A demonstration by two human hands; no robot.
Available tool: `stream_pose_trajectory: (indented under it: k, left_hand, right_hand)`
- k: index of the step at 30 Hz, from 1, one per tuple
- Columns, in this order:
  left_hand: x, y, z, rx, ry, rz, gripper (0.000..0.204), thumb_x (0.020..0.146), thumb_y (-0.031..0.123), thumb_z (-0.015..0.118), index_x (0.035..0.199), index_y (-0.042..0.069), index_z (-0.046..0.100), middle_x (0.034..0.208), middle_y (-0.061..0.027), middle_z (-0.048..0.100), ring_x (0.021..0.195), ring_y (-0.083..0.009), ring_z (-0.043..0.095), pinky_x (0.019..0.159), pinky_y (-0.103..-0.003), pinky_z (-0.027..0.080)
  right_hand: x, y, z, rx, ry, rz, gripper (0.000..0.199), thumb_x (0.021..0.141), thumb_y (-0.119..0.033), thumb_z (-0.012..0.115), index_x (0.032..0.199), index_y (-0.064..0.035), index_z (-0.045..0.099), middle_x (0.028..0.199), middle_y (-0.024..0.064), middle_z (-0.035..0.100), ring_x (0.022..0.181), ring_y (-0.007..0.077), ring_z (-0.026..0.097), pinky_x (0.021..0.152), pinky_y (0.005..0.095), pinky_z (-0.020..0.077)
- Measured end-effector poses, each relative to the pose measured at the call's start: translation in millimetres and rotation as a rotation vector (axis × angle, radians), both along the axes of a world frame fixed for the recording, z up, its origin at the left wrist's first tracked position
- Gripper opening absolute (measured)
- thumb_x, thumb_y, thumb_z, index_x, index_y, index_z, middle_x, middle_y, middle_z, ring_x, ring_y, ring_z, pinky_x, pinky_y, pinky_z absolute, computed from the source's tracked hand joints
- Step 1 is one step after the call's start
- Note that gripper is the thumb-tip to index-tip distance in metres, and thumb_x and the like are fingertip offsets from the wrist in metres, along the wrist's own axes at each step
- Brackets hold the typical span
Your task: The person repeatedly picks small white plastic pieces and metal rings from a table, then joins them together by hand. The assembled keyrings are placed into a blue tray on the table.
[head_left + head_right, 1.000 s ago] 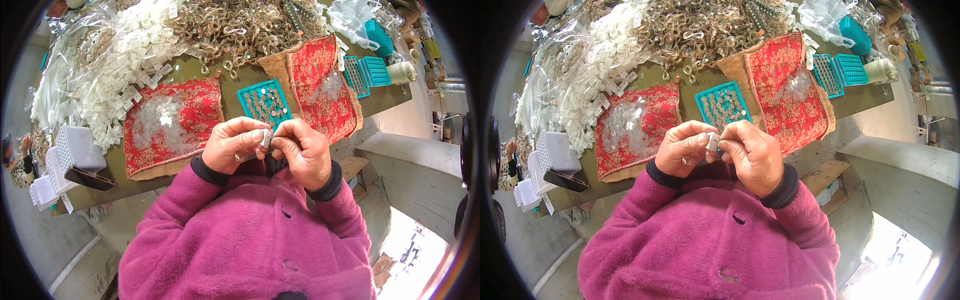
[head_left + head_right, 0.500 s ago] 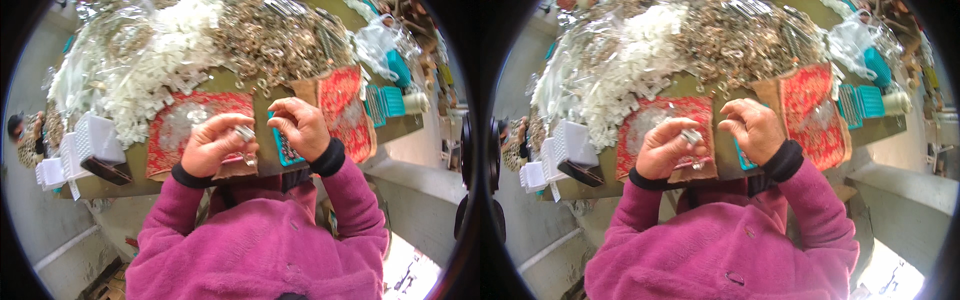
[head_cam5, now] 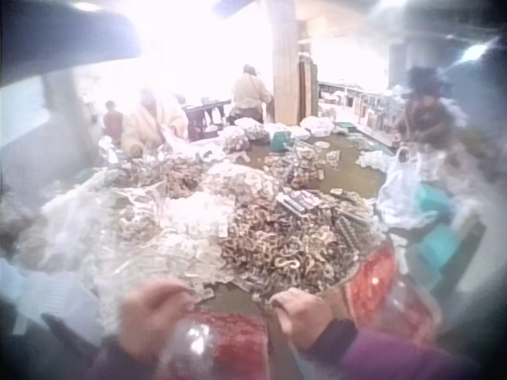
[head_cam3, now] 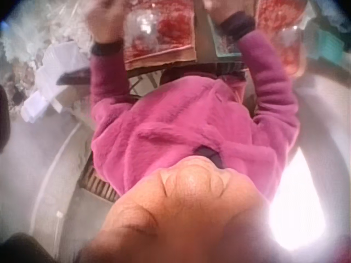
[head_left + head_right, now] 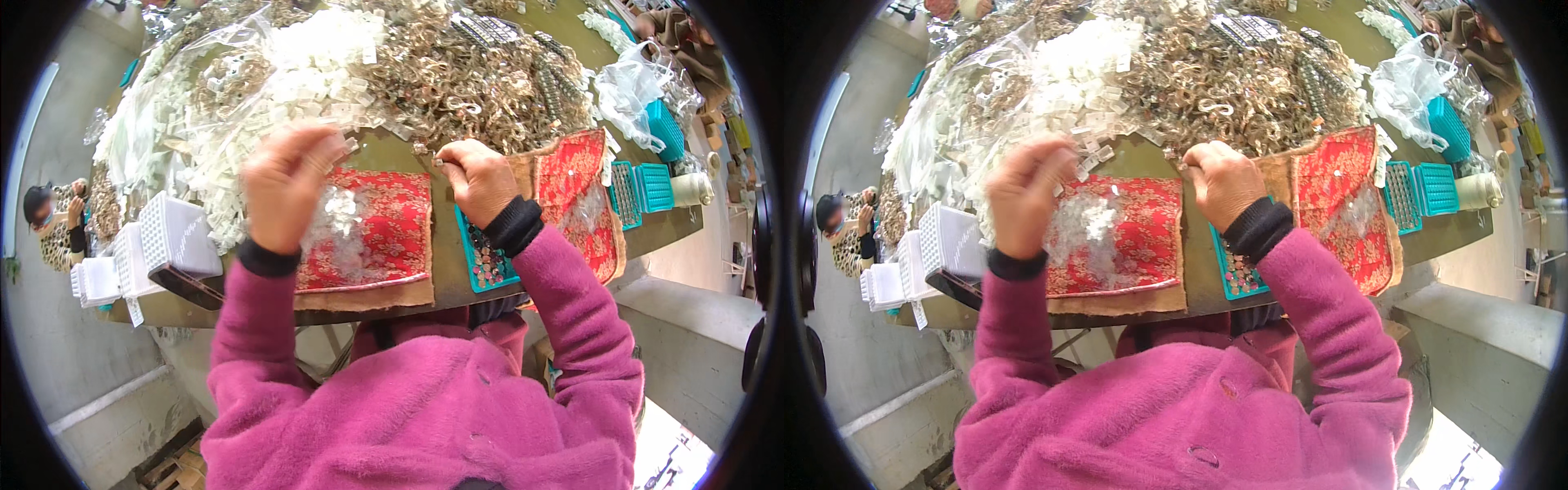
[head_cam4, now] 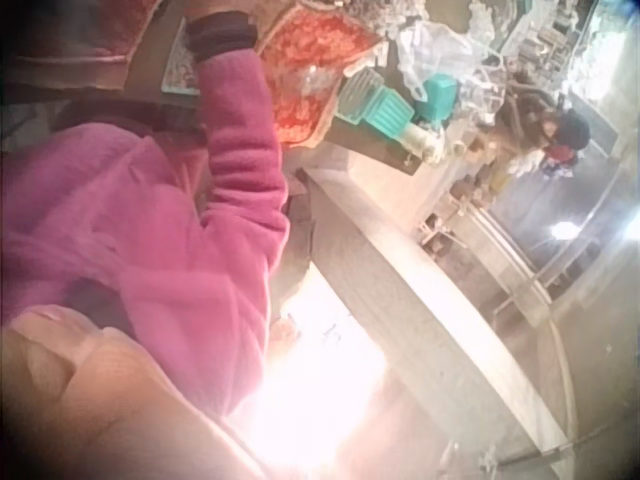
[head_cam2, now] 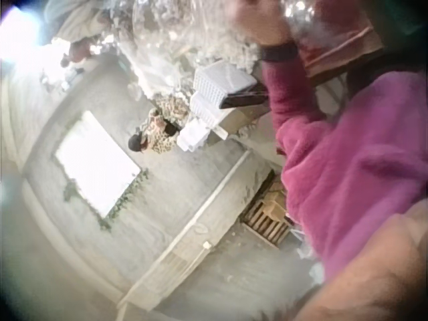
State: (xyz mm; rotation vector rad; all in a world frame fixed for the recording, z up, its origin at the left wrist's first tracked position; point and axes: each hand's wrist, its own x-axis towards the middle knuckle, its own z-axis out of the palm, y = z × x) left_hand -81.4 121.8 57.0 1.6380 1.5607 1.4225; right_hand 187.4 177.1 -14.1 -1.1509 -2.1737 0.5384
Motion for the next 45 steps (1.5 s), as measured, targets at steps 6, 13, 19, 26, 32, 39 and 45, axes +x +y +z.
stream_pose_trajectory:
  k: [6, 13, 19, 26, 32, 39, 45]
  left_hand:
    - [91.1, -34.6, -45.4, -0.363, -0.823, -0.249, 0.027, 0.096, -0.003, 0.073, 0.122, -0.007, 0.071, 0.112, -0.0129, 0.077, 0.096, -0.0153, 0.074, 0.083, -0.029, 0.062]
    - [108.9, -54.8, -50.6, -0.249, -0.496, -0.269, 0.017, 0.094, -0.006, 0.072, 0.111, -0.002, 0.074, 0.100, -0.0061, 0.072, 0.085, -0.0120, 0.072, 0.072, -0.025, 0.060]
    - [115.6, -69.8, -32.2, -0.255, -0.439, -0.604, 0.020, 0.088, -0.005, 0.079, 0.107, -0.002, 0.075, 0.101, -0.0081, 0.069, 0.085, -0.0159, 0.074, 0.075, -0.027, 0.061]
    - [119.3, -83.2, -25.2, 0.001, 0.100, -0.390, 0.033, 0.079, -0.003, 0.087, 0.108, -0.003, 0.071, 0.099, -0.0084, 0.070, 0.091, -0.0162, 0.072, 0.081, -0.029, 0.061]
    - [121.0, -94.0, -24.0, -0.037, -0.150, -0.546, 0.033, 0.078, -0.008, 0.087, 0.106, -0.004, 0.070, 0.103, -0.0096, 0.070, 0.095, -0.0167, 0.070, 0.080, -0.030, 0.060]
    - [125.4, -98.9, -16.3, 0.089, -0.004, -0.515, 0.032, 0.072, -0.005, 0.090, 0.096, 0.000, 0.070, 0.098, -0.0116, 0.072, 0.088, -0.0196, 0.070, 0.074, -0.031, 0.058]
    - [141.3, -105.5, -18.6, 0.199, 0.185, -0.439, 0.025, 0.076, 0.003, 0.089, 0.094, 0.002, 0.072, 0.094, -0.0114, 0.070, 0.079, -0.0233, 0.070, 0.070, -0.033, 0.058]
  right_hand:
    - [-0.6, -56.1, 28.6, -0.284, 0.438, -0.009, 0.015, 0.096, 0.000, 0.071, 0.111, 0.0026, 0.072, 0.093, 0.0053, 0.072, 0.085, 0.0125, 0.069, 0.077, 0.0275, 0.0567]
    - [27.6, -95.4, 33.0, -0.713, 0.631, -0.143, 0.036, 0.102, -0.005, 0.066, 0.136, 0.0023, 0.059, 0.115, 0.0123, 0.072, 0.099, 0.0202, 0.071, 0.088, 0.0330, 0.0593]
    - [53.5, -90.5, 32.6, -0.826, 0.886, 0.171, 0.059, 0.104, -0.033, 0.070, 0.148, 0.0018, 0.051, 0.125, 0.0107, 0.068, 0.118, 0.0165, 0.062, 0.105, 0.0339, 0.0494]
    - [78.6, -102.6, 35.4, -0.733, 0.566, 0.250, 0.034, 0.099, -0.025, 0.074, 0.124, -0.0019, 0.069, 0.123, 0.0069, 0.069, 0.116, 0.0191, 0.063, 0.101, 0.0348, 0.0510]
    - [82.2, -108.5, 38.9, -0.318, 0.449, 0.391, 0.043, 0.093, -0.017, 0.077, 0.133, -0.0051, 0.065, 0.140, 0.0138, 0.062, 0.139, 0.0347, 0.050, 0.117, 0.0478, 0.0381]
    - [91.8, -128.1, 47.8, -0.810, 0.621, 0.226, 0.017, 0.099, -0.010, 0.072, 0.113, 0.0006, 0.071, 0.099, 0.0045, 0.072, 0.094, 0.0106, 0.068, 0.085, 0.0275, 0.0559]
    - [101.0, -144.5, 49.0, -0.959, 0.675, 0.109, 0.015, 0.099, -0.007, 0.073, 0.111, 0.0014, 0.071, 0.099, 0.0031, 0.071, 0.092, 0.0075, 0.066, 0.082, 0.0246, 0.0560]
